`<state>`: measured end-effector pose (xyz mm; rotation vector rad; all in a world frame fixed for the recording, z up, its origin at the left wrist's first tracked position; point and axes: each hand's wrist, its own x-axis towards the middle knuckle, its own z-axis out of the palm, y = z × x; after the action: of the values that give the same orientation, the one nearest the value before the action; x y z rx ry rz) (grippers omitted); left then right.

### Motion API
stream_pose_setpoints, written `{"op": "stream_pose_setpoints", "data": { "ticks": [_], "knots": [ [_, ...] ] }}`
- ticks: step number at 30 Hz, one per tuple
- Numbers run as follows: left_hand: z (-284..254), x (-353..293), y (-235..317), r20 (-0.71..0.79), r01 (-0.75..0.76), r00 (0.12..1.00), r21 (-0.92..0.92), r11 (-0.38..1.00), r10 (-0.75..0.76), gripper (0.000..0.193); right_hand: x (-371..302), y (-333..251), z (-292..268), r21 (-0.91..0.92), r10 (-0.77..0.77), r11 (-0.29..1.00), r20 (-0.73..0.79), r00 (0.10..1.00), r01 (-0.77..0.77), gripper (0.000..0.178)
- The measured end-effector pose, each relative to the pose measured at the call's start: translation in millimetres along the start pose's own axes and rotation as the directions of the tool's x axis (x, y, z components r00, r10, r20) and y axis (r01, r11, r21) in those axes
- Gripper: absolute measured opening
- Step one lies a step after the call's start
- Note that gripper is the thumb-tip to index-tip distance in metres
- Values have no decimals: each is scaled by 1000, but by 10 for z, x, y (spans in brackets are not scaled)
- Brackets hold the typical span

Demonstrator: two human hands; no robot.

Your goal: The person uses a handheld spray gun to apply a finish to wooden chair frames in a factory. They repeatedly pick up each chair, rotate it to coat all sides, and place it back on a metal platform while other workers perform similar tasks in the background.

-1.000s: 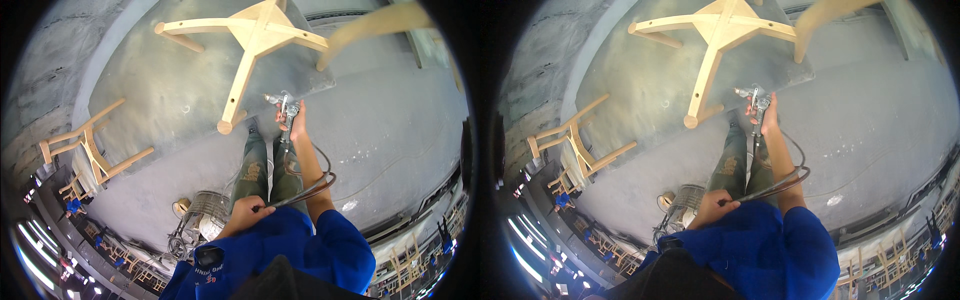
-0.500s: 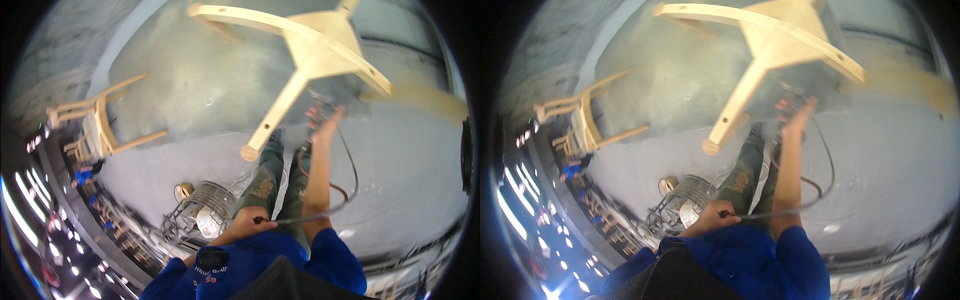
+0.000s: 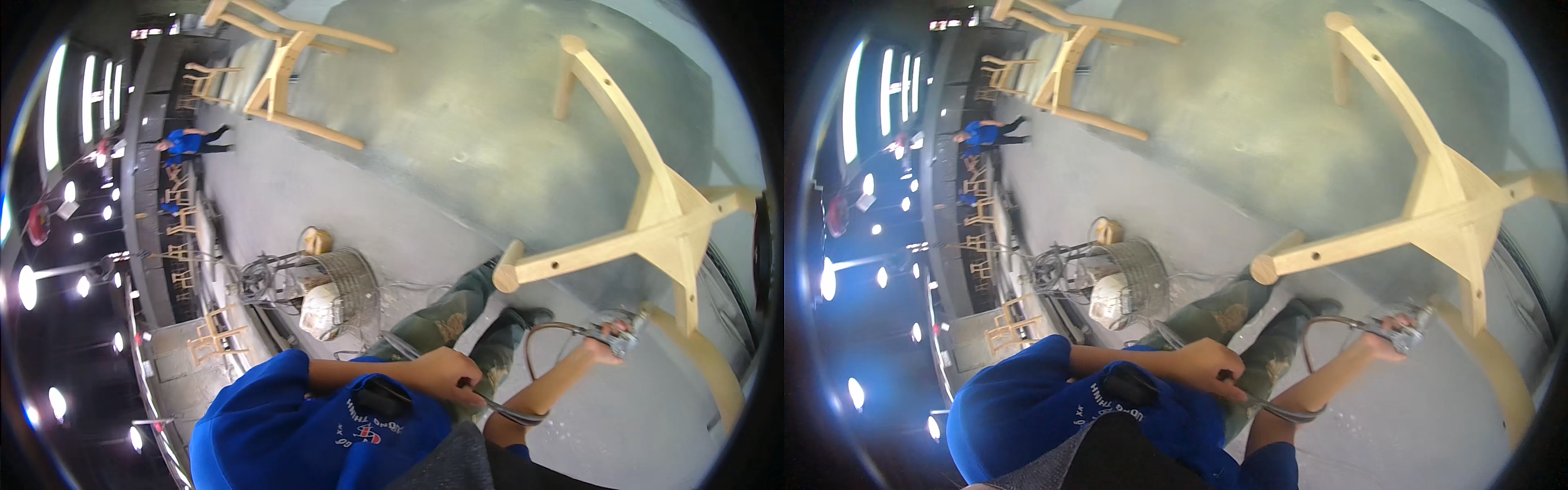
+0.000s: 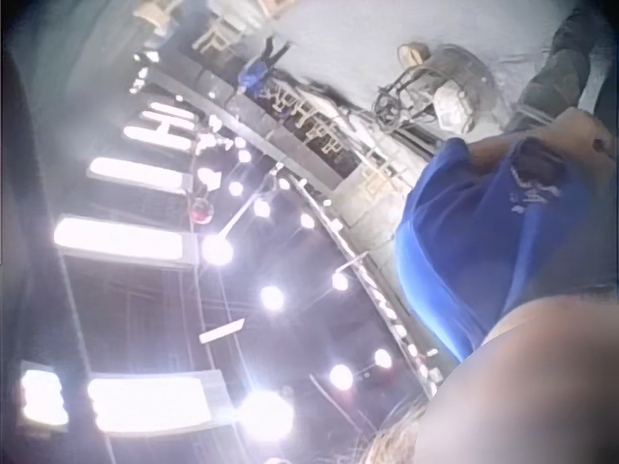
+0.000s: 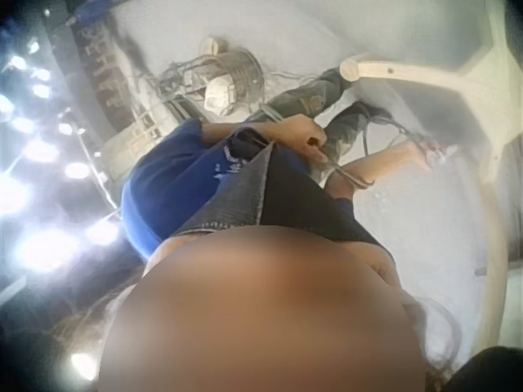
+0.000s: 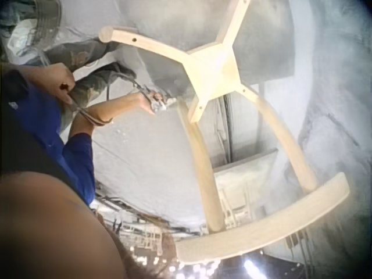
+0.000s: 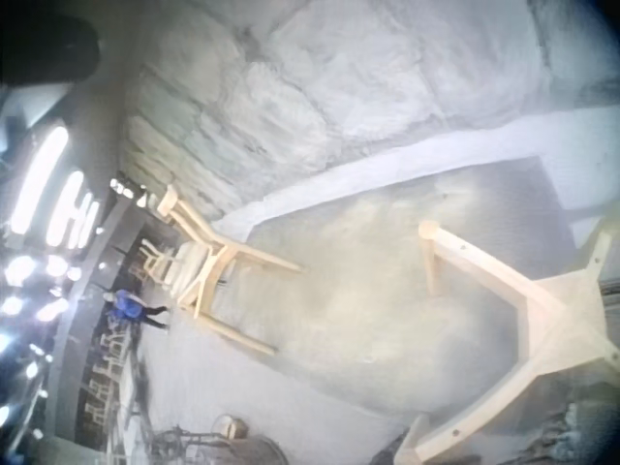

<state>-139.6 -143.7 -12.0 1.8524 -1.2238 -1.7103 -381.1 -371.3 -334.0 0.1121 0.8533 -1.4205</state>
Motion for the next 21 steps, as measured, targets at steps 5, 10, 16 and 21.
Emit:
{"op": "stream_pose_setpoints", "data": {
  "ticks": [5,10,16,21],
  "knots": [
    [-147,68,75,231,-80,971,77,994,60,50,-1083,-294,308,-616,49,772,-194,980,-160,85],
    [-329,11,313,408,-209,889,-46,977,209,50,-2309,-978,1071,-851,122,449,-243,962,-272,72],
    [-734,-151,328,333,-244,843,-465,851,423,43,-3269,-1401,2586,-999,-7,-25,-34,999,-34,29],
    [-875,-225,319,451,-276,769,-404,872,452,42,-3557,-1458,3556,-794,-258,-375,585,769,479,22]
  ]
}}
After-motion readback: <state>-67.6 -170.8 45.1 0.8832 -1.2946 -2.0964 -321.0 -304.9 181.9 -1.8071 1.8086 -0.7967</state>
